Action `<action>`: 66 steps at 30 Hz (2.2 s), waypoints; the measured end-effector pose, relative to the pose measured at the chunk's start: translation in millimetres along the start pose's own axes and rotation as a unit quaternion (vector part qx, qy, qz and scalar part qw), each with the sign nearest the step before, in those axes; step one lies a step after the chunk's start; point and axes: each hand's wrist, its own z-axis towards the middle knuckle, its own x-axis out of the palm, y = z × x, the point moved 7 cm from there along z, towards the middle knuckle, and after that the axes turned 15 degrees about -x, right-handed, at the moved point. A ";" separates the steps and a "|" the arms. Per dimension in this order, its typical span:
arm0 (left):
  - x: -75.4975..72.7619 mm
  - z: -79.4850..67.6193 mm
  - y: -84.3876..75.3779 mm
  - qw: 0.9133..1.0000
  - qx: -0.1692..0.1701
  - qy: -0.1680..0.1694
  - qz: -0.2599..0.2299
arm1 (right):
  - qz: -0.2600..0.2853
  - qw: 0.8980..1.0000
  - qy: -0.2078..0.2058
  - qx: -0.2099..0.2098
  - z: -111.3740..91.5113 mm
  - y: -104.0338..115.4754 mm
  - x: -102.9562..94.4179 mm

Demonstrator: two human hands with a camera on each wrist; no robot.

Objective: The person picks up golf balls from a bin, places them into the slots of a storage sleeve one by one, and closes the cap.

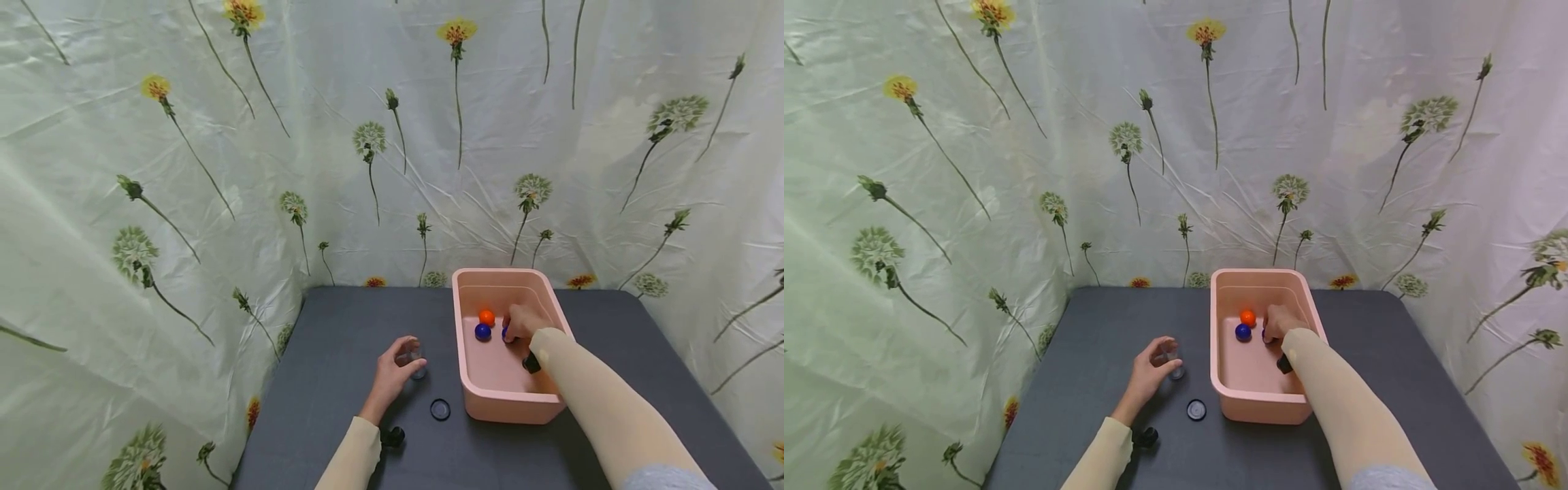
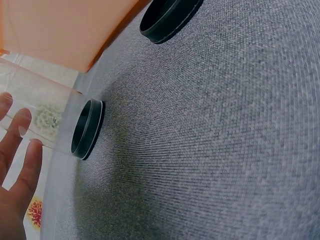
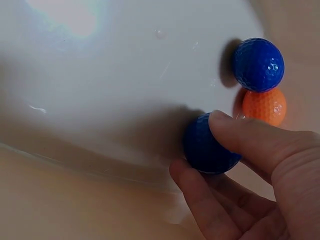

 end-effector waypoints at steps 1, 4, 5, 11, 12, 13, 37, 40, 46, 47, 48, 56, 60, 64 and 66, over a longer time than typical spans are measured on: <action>0.4 -0.6 -0.3 1.000 0.000 0.001 -0.001 | 0.001 1.000 0.002 -0.001 -1.1 0.0 0.9; 0.8 -2.3 -0.9 1.000 -0.001 0.001 -0.001 | 0.002 1.000 0.010 0.000 -3.5 1.2 2.5; 0.6 -2.7 -1.0 1.000 -0.002 0.000 -0.001 | 0.006 1.000 0.013 0.003 -4.3 2.1 2.5; -2.4 -2.4 -1.3 1.000 -0.013 -0.007 0.003 | 0.026 0.999 0.021 0.005 -8.4 13.5 -3.3; -2.5 -2.1 -2.0 1.000 -0.012 -0.006 0.003 | 0.025 0.999 0.021 0.007 -8.9 14.9 -5.3; -2.6 -1.8 -2.6 1.000 -0.013 -0.006 0.004 | 0.019 1.000 0.021 0.005 -9.1 16.5 -7.2; -16.0 -18.4 -43.7 0.997 -0.005 -0.046 0.063 | -0.120 0.978 0.036 -0.165 -31.8 63.3 -32.7; -16.7 -20.0 -48.0 0.997 -0.005 -0.049 0.063 | -0.117 0.976 0.028 -0.182 -37.6 69.2 -36.1; -18.6 -27.5 -58.8 0.997 0.011 -0.041 0.063 | -0.096 0.976 0.032 -0.192 -49.0 81.3 -37.1; -19.3 -29.4 -61.3 0.997 0.016 -0.039 0.064 | -0.093 0.975 0.032 -0.197 -50.6 84.2 -37.4; -20.1 -31.1 -63.6 0.997 0.019 -0.036 0.065 | -0.090 0.975 0.032 -0.203 -52.5 87.5 -38.0; -25.8 -41.9 -80.1 0.995 0.039 -0.031 0.081 | -0.064 0.969 0.018 -0.239 -62.8 112.3 -42.6; -25.8 -44.7 -89.5 0.994 0.056 -0.032 0.083 | -0.056 0.969 0.010 -0.240 -67.4 122.1 -46.7; -24.4 -47.9 -97.2 0.994 0.070 -0.025 0.077 | -0.054 0.966 -0.005 -0.252 -73.8 132.9 -51.5; -23.7 -49.1 -99.6 0.994 0.073 -0.021 0.076 | -0.051 0.965 -0.012 -0.256 -77.3 138.1 -54.1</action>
